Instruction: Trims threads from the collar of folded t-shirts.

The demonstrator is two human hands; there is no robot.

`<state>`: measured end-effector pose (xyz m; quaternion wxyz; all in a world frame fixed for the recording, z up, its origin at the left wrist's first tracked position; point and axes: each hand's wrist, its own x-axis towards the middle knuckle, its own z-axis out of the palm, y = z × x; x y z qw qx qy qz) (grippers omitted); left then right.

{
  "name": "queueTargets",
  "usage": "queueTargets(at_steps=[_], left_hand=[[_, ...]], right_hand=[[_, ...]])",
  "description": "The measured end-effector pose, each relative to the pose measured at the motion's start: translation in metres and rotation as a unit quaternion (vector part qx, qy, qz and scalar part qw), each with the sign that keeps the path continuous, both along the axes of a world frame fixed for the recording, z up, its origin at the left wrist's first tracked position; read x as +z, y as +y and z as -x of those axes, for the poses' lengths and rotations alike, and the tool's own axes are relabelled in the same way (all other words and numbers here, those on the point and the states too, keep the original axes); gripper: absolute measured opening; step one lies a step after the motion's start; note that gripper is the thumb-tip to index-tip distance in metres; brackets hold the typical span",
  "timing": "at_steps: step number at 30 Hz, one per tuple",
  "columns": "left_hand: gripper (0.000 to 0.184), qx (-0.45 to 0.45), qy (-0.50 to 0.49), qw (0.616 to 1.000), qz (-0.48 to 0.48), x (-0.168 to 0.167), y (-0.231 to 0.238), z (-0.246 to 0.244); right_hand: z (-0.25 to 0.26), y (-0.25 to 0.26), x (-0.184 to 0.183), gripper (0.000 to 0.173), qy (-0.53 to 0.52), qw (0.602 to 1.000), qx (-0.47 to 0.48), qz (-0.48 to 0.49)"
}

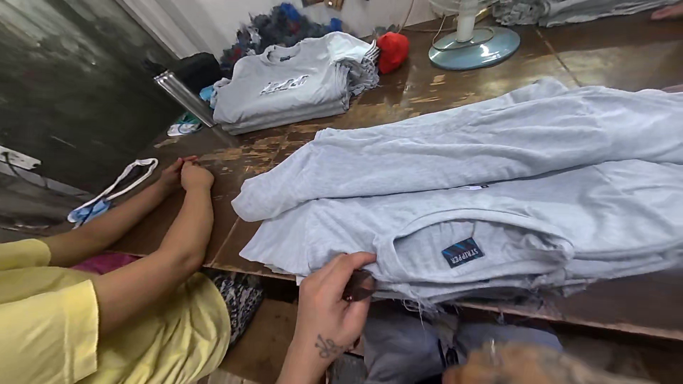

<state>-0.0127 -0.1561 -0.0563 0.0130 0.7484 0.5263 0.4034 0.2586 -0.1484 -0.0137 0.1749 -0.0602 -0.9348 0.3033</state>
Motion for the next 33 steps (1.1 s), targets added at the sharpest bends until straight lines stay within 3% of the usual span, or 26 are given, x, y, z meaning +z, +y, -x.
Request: queueTargets(at_steps=[4, 10, 18, 21, 28, 31, 33], left_hand=[[0.024, -0.021, -0.065, 0.998, -0.004, 0.002, 0.002, -0.002], [0.026, -0.042, -0.106, 0.993, 0.0, 0.002, 0.001, 0.0], [0.026, -0.051, -0.104, 0.993, 0.0, -0.005, -0.001, -0.002], [0.025, -0.047, -0.093, 0.995, 0.001, -0.004, -0.001, -0.004], [0.024, -0.025, -0.022, 0.999, 0.033, 0.003, -0.006, -0.004], [0.043, -0.002, 0.047, 0.996, 0.077, 0.015, -0.015, -0.004], [0.043, 0.003, 0.088, 0.993, 0.078, 0.024, -0.022, -0.004]], right_hand=[[0.012, 0.036, -0.001, 0.03, 0.156, 0.962, -0.159, -0.159], [0.077, 0.059, -0.038, 0.026, 0.227, 0.937, -0.229, -0.133], [0.074, 0.064, -0.049, 0.018, 0.243, 0.941, -0.211, -0.102], [0.077, 0.065, -0.051, 0.021, 0.255, 0.931, -0.221, -0.139], [0.067, 0.069, -0.052, 0.027, 0.276, 0.931, -0.214, -0.109], [0.065, 0.069, -0.051, 0.027, 0.275, 0.932, -0.21, -0.104], [0.064, 0.069, -0.051, 0.026, 0.278, 0.931, -0.211, -0.107]])
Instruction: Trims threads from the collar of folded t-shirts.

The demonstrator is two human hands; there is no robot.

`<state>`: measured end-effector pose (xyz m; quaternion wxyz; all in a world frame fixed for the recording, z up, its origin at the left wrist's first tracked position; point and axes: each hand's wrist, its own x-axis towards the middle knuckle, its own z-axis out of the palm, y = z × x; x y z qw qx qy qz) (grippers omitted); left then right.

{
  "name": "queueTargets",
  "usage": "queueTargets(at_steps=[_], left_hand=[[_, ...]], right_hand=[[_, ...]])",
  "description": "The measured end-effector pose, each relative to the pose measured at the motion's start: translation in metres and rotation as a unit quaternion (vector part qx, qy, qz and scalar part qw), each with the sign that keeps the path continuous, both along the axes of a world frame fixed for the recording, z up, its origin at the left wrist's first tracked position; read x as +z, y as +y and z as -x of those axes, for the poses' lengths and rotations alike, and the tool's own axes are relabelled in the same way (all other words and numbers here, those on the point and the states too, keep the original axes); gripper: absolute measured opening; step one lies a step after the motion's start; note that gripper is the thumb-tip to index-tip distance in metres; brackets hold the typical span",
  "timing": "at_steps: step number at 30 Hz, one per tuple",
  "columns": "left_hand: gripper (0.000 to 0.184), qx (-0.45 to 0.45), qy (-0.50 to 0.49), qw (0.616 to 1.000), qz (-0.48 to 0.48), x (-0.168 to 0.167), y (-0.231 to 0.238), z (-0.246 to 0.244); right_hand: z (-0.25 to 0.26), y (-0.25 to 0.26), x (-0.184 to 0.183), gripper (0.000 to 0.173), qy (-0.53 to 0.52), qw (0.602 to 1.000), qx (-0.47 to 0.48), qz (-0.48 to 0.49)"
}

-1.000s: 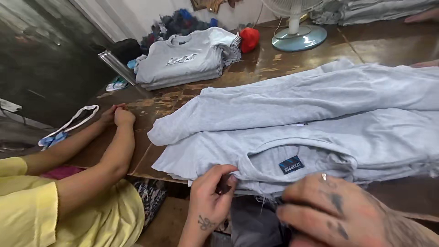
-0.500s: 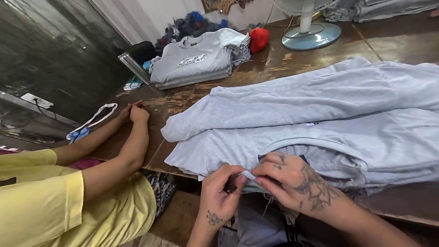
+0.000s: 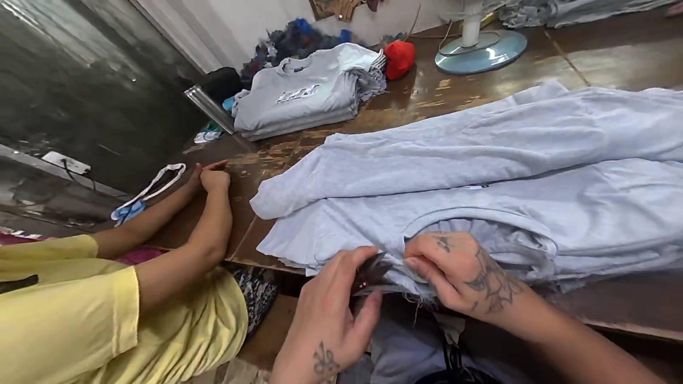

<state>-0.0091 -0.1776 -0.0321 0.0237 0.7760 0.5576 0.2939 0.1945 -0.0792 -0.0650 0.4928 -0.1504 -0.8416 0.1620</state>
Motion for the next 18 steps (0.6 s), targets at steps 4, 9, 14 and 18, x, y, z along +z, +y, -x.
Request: queueTargets(at_steps=[4, 9, 14, 18], left_hand=[[0.034, -0.023, 0.076, 0.996, -0.031, 0.016, -0.004, -0.002], [0.033, -0.044, 0.141, 0.988, -0.043, 0.021, -0.001, -0.011], [0.036, -0.03, 0.064, 0.997, -0.02, 0.015, 0.001, 0.0], [0.027, 0.015, -0.041, 0.999, -0.023, -0.011, 0.01, 0.015]], right_hand=[[0.0, -0.001, -0.002, 0.027, 0.011, 1.0, -0.011, -0.01], [-0.001, -0.001, -0.003, 0.027, 0.02, 0.999, -0.017, -0.018], [-0.014, -0.017, -0.001, 0.027, 0.039, 0.999, 0.008, 0.008], [-0.055, -0.064, 0.023, 0.042, -0.023, 0.986, 0.154, 0.057]])
